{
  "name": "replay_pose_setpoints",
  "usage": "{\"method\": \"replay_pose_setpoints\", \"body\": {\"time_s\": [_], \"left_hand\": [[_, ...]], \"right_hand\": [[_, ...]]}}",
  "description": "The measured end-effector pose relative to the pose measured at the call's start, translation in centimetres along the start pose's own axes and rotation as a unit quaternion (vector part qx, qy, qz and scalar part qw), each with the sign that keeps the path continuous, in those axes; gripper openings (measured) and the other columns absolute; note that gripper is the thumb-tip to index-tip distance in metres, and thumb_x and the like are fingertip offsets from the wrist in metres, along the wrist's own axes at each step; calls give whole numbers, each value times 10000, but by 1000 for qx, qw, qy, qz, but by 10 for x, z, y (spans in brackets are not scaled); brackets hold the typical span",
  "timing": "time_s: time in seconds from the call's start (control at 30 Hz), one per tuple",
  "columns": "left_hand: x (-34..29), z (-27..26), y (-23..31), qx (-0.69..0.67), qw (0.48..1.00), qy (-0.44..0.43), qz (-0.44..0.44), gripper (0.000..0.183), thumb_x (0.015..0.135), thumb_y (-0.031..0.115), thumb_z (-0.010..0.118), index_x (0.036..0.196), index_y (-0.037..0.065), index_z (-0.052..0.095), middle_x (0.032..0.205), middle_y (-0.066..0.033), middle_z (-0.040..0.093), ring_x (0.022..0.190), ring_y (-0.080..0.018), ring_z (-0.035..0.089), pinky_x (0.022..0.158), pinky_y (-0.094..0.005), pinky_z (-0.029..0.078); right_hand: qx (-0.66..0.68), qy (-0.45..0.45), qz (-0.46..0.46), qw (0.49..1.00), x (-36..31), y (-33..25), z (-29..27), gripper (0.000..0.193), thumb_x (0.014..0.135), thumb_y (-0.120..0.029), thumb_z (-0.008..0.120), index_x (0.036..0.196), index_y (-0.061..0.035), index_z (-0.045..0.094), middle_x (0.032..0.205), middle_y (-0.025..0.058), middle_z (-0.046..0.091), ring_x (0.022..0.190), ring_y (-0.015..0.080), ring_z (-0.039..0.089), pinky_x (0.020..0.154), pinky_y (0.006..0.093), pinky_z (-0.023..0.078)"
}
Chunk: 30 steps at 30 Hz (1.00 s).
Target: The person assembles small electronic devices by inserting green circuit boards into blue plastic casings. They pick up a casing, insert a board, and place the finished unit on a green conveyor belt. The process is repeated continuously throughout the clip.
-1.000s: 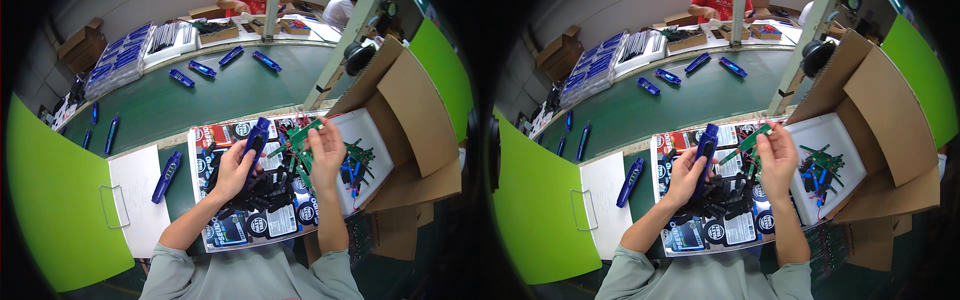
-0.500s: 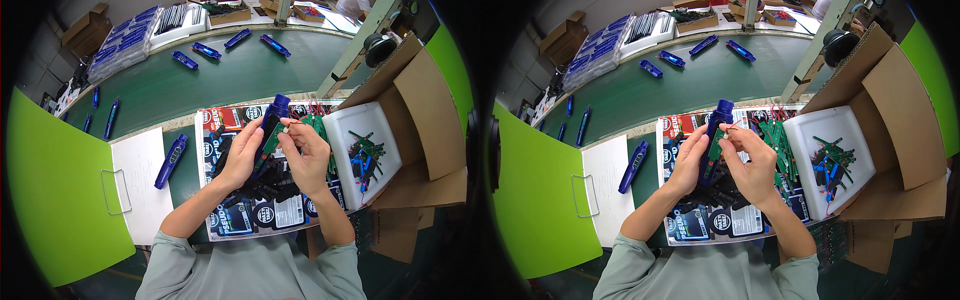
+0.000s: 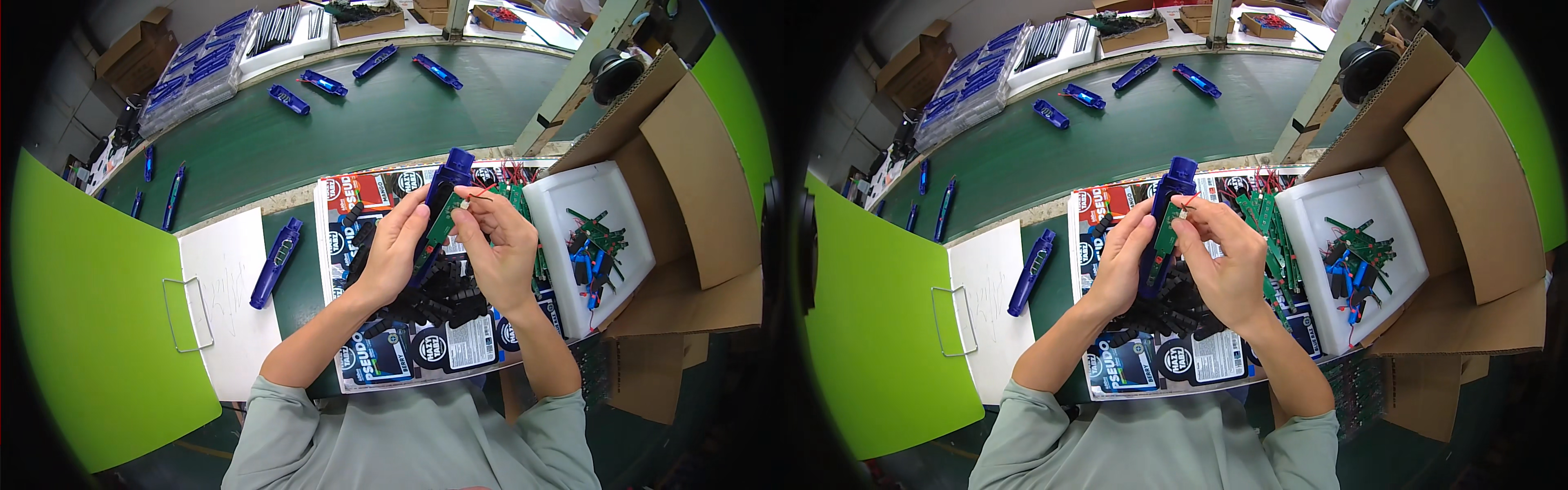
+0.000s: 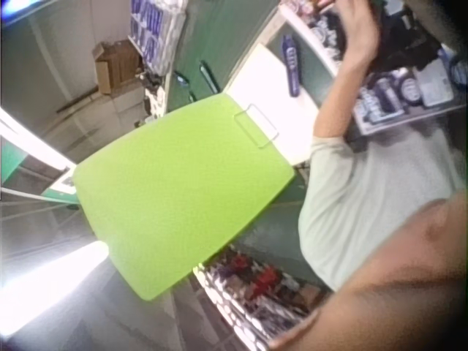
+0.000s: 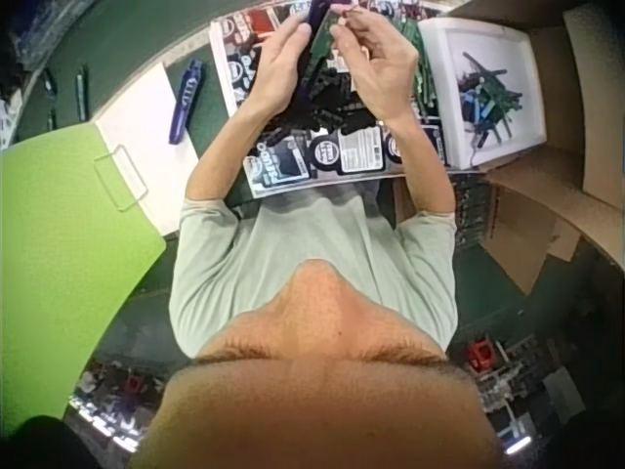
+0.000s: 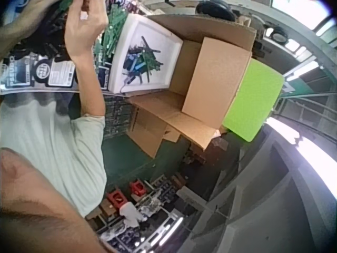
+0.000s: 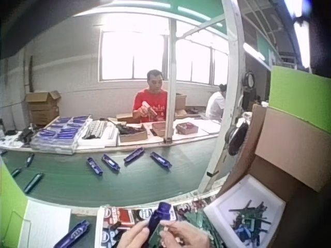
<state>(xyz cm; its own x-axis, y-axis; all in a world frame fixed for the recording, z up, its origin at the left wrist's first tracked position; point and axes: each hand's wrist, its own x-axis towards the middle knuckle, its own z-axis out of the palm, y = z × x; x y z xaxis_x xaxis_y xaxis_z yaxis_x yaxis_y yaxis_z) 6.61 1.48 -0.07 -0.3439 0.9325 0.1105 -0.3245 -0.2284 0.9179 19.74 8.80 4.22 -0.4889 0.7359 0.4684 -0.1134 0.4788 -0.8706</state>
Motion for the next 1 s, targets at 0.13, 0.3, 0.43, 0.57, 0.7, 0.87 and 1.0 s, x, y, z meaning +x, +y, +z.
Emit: {"method": "replay_pose_setpoints", "body": {"time_s": [0.13,0.3,0.43,0.57,0.7,0.87,1.0], "left_hand": [[-1,0,3,-27,999,-14,-19,394,1087,215,417,1421,18,488,1036,-42,645,865,-109,613,783,-274,510],[0,3,9,-22,999,-8,-39,398,1086,202,404,1429,16,483,1028,-49,644,828,-112,620,764,-283,533],[-2,4,7,-6,998,-26,-64,409,1086,198,400,1444,13,468,1076,-51,645,875,-104,629,796,-278,539],[-3,11,4,-67,997,-8,-43,413,1082,195,413,1448,11,464,1184,-51,634,1009,-97,619,867,-254,518],[-2,19,7,-48,999,-22,-15,415,1077,192,432,1451,11,450,1167,-50,630,961,-93,620,814,-258,527],[-2,19,4,33,999,-22,14,412,1035,86,496,1430,-19,443,1090,-54,627,831,-76,601,689,-238,512],[-2,12,6,119,993,-17,22,399,1031,55,482,1421,-23,451,1003,-37,619,757,-61,576,653,-225,490]], "right_hand": [[-4,-5,8,1000,0,-2,-1,253,907,16,675,1159,9,694,861,81,694,692,120,682,637,267,554],[-24,-37,11,999,5,-5,-9,247,908,16,672,1153,5,697,878,95,695,694,122,673,628,270,545],[-88,-47,-36,994,8,-9,-9,283,883,15,697,1165,-5,695,854,97,660,671,151,653,608,284,525],[-208,5,-113,971,5,-12,-6,316,844,12,733,1157,-15,699,935,99,574,719,178,595,608,307,492],[-234,64,-133,961,3,1,-2,382,809,10,753,1178,-23,661,1001,96,503,771,186,521,666,325,463],[-118,96,-14,988,4,10,2,561,784,0,769,1288,-34,524,999,65,511,759,128,499,696,284,437],[-29,72,57,995,11,9,7,586,795,-14,772,1316,-31,504,954,29,539,759,87,525,648,247,424]]}}
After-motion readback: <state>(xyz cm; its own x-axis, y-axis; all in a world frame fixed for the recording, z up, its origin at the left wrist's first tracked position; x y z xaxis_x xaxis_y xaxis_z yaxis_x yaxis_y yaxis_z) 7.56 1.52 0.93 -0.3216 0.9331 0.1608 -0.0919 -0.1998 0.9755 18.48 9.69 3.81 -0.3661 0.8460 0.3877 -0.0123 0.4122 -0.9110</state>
